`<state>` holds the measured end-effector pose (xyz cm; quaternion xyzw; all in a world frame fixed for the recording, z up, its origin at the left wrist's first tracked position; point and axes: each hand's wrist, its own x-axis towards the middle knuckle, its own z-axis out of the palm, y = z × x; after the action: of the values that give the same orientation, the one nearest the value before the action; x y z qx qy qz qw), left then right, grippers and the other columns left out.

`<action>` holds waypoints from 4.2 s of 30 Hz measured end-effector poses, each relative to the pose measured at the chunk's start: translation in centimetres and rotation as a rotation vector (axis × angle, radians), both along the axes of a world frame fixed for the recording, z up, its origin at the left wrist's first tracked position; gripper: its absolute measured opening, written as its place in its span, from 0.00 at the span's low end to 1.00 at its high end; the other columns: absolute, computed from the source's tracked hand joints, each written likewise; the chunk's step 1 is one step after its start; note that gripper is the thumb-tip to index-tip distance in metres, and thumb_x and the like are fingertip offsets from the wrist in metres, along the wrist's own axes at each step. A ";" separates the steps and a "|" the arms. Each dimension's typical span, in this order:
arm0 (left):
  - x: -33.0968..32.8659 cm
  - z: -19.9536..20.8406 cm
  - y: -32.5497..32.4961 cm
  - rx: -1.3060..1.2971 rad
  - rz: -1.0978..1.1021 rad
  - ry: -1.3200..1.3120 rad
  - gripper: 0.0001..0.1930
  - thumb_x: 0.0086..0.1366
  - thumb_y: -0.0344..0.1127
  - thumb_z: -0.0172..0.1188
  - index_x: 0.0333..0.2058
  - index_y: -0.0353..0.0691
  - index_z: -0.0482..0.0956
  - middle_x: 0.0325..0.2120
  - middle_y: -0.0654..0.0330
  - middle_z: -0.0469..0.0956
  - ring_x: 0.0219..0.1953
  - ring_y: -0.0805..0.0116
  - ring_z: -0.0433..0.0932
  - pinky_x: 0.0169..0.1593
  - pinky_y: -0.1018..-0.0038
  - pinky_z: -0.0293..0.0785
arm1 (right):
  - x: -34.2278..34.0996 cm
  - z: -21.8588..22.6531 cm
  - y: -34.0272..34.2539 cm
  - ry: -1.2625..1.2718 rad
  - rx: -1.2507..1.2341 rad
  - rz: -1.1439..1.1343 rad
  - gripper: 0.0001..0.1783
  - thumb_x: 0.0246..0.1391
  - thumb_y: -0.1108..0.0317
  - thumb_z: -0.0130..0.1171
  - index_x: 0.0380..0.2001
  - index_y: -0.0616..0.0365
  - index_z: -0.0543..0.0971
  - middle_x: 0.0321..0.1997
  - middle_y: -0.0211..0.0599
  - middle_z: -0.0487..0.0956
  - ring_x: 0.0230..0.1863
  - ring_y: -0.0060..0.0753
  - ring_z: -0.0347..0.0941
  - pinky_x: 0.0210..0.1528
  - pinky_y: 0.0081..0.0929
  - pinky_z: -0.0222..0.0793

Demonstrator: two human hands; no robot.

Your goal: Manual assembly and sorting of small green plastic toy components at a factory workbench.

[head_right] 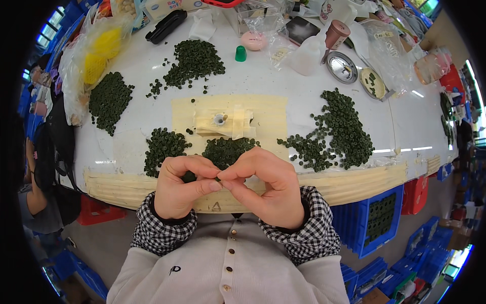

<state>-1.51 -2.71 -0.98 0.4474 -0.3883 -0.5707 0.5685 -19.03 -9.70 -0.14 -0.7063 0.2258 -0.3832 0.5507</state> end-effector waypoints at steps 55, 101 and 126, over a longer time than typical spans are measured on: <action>-0.1 0.1 0.2 -0.123 0.003 -0.184 0.06 0.53 0.21 0.60 0.31 0.33 0.80 0.24 0.64 0.76 0.19 0.85 0.64 0.25 0.85 0.60 | 0.4 0.1 0.2 0.049 -0.108 -0.088 0.09 0.39 0.83 0.59 0.28 0.64 0.78 0.27 0.38 0.76 0.29 0.29 0.73 0.32 0.21 0.68; 11.3 2.9 2.5 0.090 0.012 -1.060 0.11 0.48 0.32 0.67 0.20 0.33 0.73 0.08 0.65 0.53 0.13 0.78 0.51 0.17 0.77 0.50 | 9.2 0.4 4.3 0.674 -1.061 0.167 0.23 0.42 0.70 0.49 0.43 0.73 0.71 0.41 0.44 0.70 0.46 0.38 0.67 0.49 0.26 0.66; 1.0 1.9 2.9 0.332 0.113 0.946 0.17 0.66 0.26 0.42 0.53 0.29 0.63 0.49 0.51 0.67 0.55 0.65 0.65 0.59 0.72 0.62 | 3.7 1.5 2.4 0.292 -0.633 -0.280 0.13 0.35 0.80 0.64 0.29 0.61 0.78 0.25 0.35 0.73 0.24 0.35 0.69 0.24 0.25 0.65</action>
<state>-0.54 0.19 0.91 0.2444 0.0330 -0.7335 0.6334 -15.32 -7.29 1.32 -0.8510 0.2668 -0.4010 0.2093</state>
